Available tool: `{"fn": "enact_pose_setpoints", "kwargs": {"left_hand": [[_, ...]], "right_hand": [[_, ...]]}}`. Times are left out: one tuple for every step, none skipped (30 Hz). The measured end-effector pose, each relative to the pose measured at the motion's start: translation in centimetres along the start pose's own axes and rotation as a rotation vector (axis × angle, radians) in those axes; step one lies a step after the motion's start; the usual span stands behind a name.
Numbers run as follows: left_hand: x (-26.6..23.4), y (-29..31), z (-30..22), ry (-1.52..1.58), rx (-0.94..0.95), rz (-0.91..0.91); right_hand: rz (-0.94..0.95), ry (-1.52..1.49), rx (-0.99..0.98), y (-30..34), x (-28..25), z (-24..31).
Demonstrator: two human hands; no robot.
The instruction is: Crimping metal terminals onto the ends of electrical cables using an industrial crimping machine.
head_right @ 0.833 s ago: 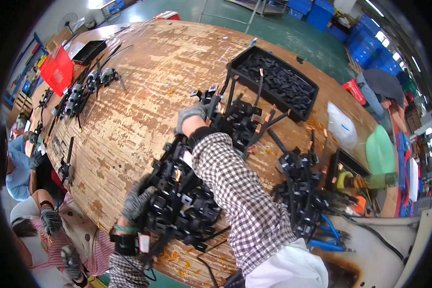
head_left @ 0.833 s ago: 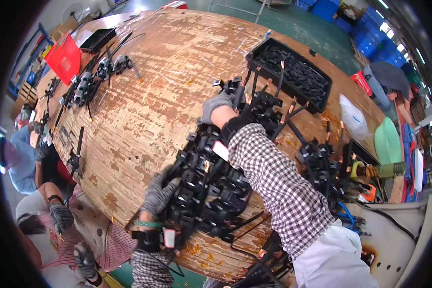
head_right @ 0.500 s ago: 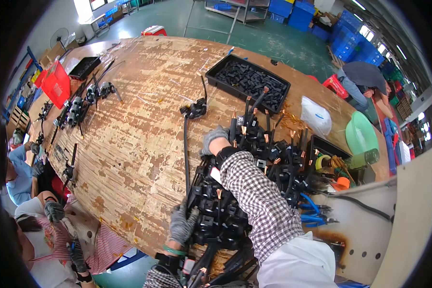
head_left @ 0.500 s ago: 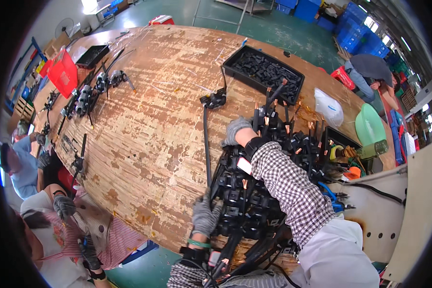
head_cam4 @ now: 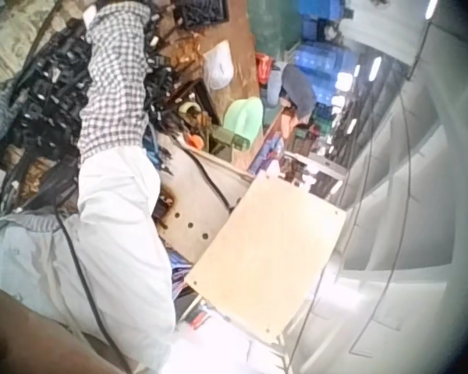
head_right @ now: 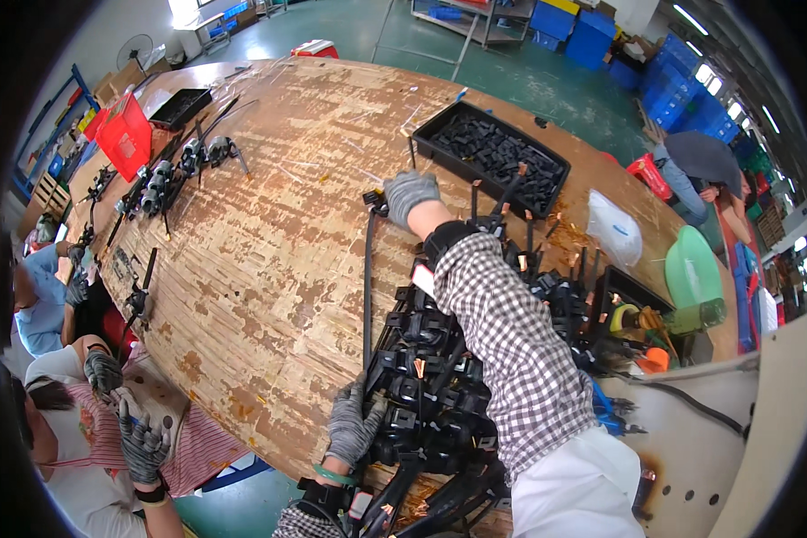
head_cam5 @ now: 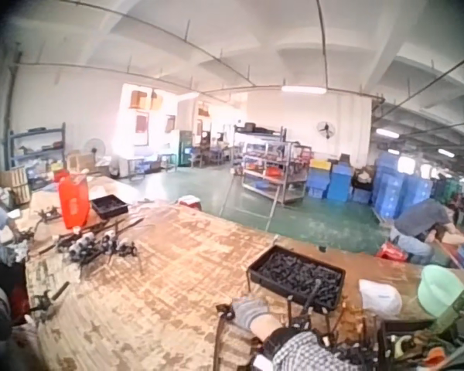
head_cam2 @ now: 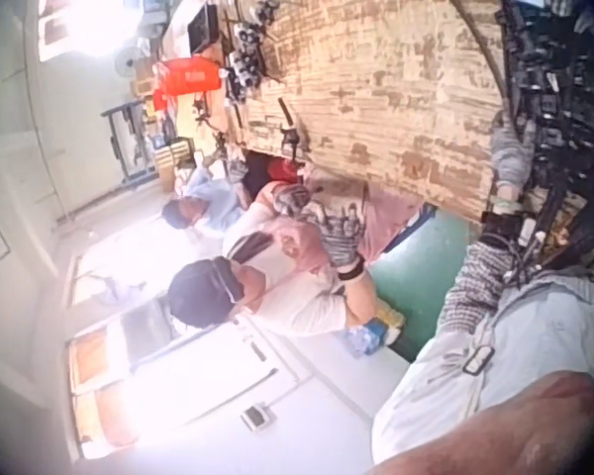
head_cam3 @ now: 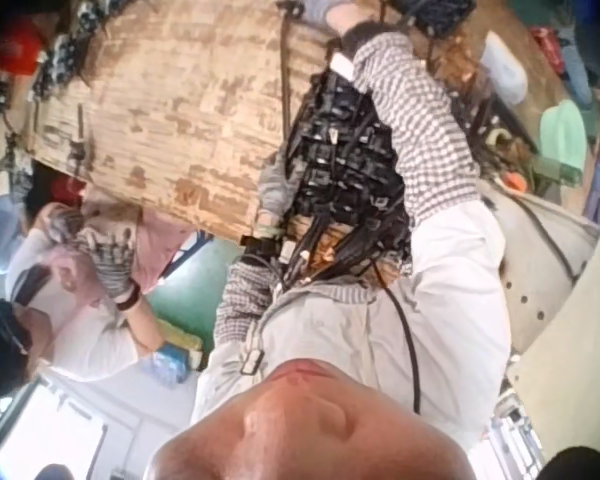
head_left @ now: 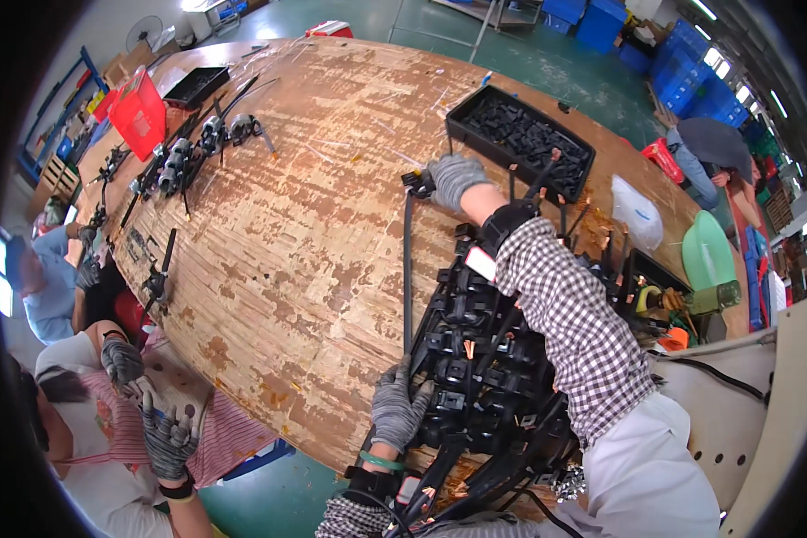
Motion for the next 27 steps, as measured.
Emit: {"fn": "enact_pose_setpoints", "kwargs": {"left_hand": [[-0.2,0.0,-0.3,-0.002,-0.013,0.006],[-0.3,0.1,-0.4,-0.007,-0.026,0.01],[-0.5,0.1,-0.5,-0.005,-0.027,0.012],[-0.7,0.1,-0.6,-0.002,-0.028,0.015],[-0.7,0.2,-0.6,0.004,-0.024,0.023],[-0.8,0.2,-0.6,-0.002,-0.039,0.029],[-0.9,0.2,-0.7,0.007,-0.033,0.019],[-0.9,0.1,-1.0,0.016,-0.026,0.01],[-0.9,0.1,-1.1,0.017,-0.026,0.022],[-1.0,0.0,-1.5,0.045,-0.014,0.014],[-1.0,-0.2,-1.7,0.074,0.001,0.006],[-0.9,-0.1,-1.4,0.071,-0.003,0.013],[-1.0,0.0,-1.2,0.048,0.003,-0.001],[-1.1,0.0,-1.1,0.026,0.012,-0.015],[-1.2,0.0,-1.2,0.068,-0.024,0.011],[-1.1,0.3,-1.4,0.07,-0.021,0.015],[-1.1,0.6,-1.7,0.082,-0.006,0.013],[-1.2,0.8,-1.9,0.093,0.009,0.009],[-1.2,0.8,-1.9,0.094,0.013,0.003],[-1.1,0.8,-1.8,0.079,0.022,0.005],[-0.6,0.8,-1.7,0.068,0.031,0.02],[-0.3,0.7,-1.6,0.074,0.034,0.024],[-0.1,0.6,-1.3,0.066,0.039,0.022],[-0.2,0.7,-1.2,0.06,0.044,0.018],[-0.2,0.6,-1.2,0.04,0.042,0.018],[-0.2,0.7,-1.2,0.05,0.05,0.021],[-0.4,0.9,-0.5,0.061,0.015,0.013]], "right_hand": [[-0.054,0.019,-0.019,-0.9,0.6,-0.3],[-0.108,0.037,-0.037,-1.6,1.4,-0.5],[-0.101,0.025,-0.047,-2.0,2.4,-0.6],[-0.136,0.012,-0.068,-2.4,3.1,-0.5],[-0.17,-0.001,-0.086,-2.8,3.9,-0.5],[-0.16,-0.013,-0.093,-3.2,4.3,-0.3],[-0.129,0.016,-0.1,-3.6,4.8,-0.3],[-0.098,0.045,-0.106,-3.9,5.2,-0.4],[-0.143,0.048,-0.132,-4.1,5.2,-0.7],[-0.134,0.048,-0.123,-4.0,5.7,-1.3],[-0.093,0.049,-0.107,-3.9,6.1,-2.0],[-0.054,0.041,-0.1,-3.8,6.3,-2.1],[0.007,0.095,-0.096,-3.6,6.4,-2.3],[0.011,0.092,-0.095,-3.1,6.1,-2.7],[0.104,0.152,-0.031,-2.3,6.5,-4.2],[0.194,0.212,0.032,-1.4,6.8,-5.7],[0.235,0.23,0.027,-0.6,7.1,-6.6],[0.286,0.259,-0.015,0.1,7.1,-7.1],[0.346,0.246,-0.018,0.6,7.0,-7.5],[0.404,0.234,-0.022,1.1,6.7,-7.6],[0.409,0.237,-0.016,1.4,6.4,-7.7],[0.45,0.201,0.033,1.7,6.2,-7.9],[0.491,0.165,0.084,2.2,5.8,-8.2],[0.491,0.174,0.09,2.5,5.2,-8.3],[0.31,0.051,0.139,2.3,3.6,-8.4],[0.128,-0.069,0.186,2.6,1.9,-8.7],[0.03,-0.114,0.173,3.2,0.1,-7.5]]}}
Point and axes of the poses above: each hand's wrist, its own y-axis away from the middle knuckle, its own x-axis out of the palm, z = x × y, the point moved 7 cm from there along -y, towards the middle knuckle, and after that the axes turned 8 degrees about -z, right-handed, at the moved point
